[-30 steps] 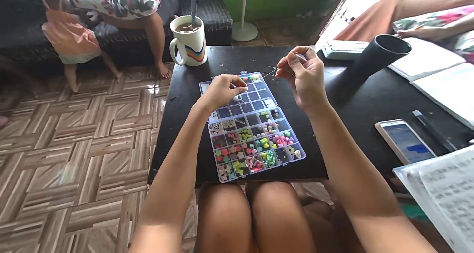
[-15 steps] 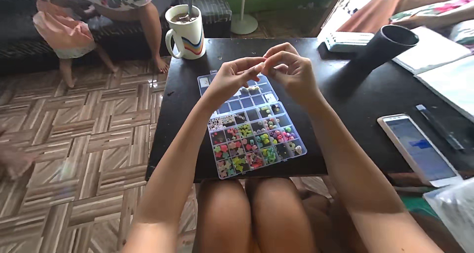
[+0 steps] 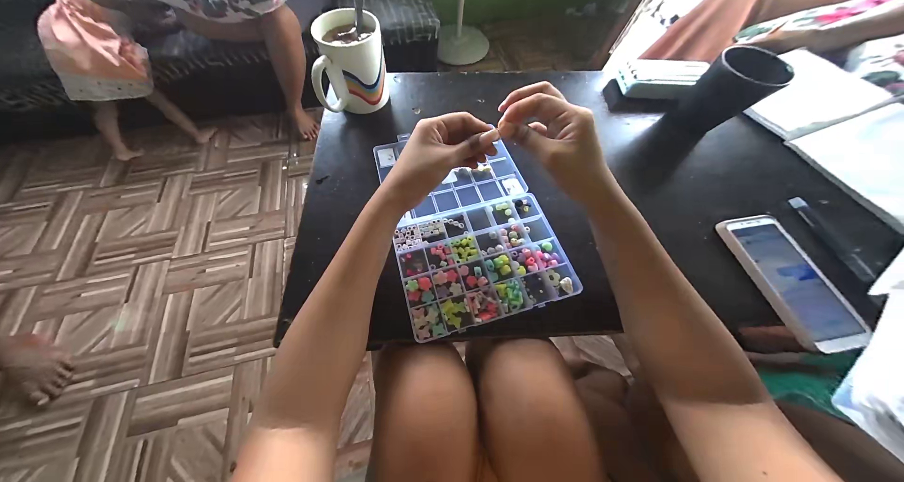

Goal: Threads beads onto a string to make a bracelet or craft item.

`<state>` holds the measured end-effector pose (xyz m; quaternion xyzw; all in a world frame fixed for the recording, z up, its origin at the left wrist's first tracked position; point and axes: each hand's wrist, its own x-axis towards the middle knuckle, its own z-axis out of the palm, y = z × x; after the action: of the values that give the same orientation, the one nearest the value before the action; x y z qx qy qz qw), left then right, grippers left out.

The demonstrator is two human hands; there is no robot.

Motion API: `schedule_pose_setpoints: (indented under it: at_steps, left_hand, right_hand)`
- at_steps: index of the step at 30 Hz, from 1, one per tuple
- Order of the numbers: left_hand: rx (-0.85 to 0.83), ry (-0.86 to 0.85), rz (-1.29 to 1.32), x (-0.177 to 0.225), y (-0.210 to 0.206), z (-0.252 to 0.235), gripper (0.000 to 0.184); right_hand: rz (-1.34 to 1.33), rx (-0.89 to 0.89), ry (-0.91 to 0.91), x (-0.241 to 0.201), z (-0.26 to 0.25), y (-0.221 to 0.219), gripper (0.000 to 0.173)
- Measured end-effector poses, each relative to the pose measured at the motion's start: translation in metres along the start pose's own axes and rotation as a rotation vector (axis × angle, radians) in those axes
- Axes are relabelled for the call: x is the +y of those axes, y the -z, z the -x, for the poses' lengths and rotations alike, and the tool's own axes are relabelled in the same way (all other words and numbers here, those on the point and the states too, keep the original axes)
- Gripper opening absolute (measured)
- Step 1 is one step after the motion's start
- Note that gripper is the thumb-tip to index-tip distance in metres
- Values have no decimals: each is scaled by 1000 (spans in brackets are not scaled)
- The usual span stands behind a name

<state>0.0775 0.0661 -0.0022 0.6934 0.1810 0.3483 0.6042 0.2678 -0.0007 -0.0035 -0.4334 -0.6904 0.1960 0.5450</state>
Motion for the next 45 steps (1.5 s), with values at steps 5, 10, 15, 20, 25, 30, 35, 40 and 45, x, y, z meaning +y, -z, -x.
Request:
schedule_pose_setpoints:
  at_steps: [5, 10, 15, 20, 25, 30, 35, 40, 45]
  left_hand:
    - [12, 15, 12, 2, 0, 0, 8]
    - [16, 28, 10, 2, 0, 0, 8]
    - [15, 18, 10, 0, 0, 1, 8]
    - [1, 51, 2, 2, 0, 1, 8]
    - [-43, 66, -9, 1, 2, 2, 12]
    - [-48, 56, 18, -2, 1, 2, 15]
    - [-18, 37, 5, -8, 2, 2, 13]
    - [-12, 63, -20, -11, 0, 1, 14]
    - [-6, 25, -92, -10, 1, 1, 14]
  right_hand:
    - [-67, 43, -27, 3, -1, 1, 8]
    - [-76, 33, -63, 0, -1, 2, 15]
    - [-56, -59, -30, 5, 0, 2, 18]
    - [-62, -18, 33, 8, -1, -1, 6]
    - [-32, -7, -20, 7, -1, -4, 9]
    - [194, -80, 12, -2, 8, 0, 12]
    - [332, -70, 83, -6, 9, 1, 15]
    - [292, -53, 55, -6, 8, 1, 14]
    - [248, -46, 100, 5, 1, -1, 14]
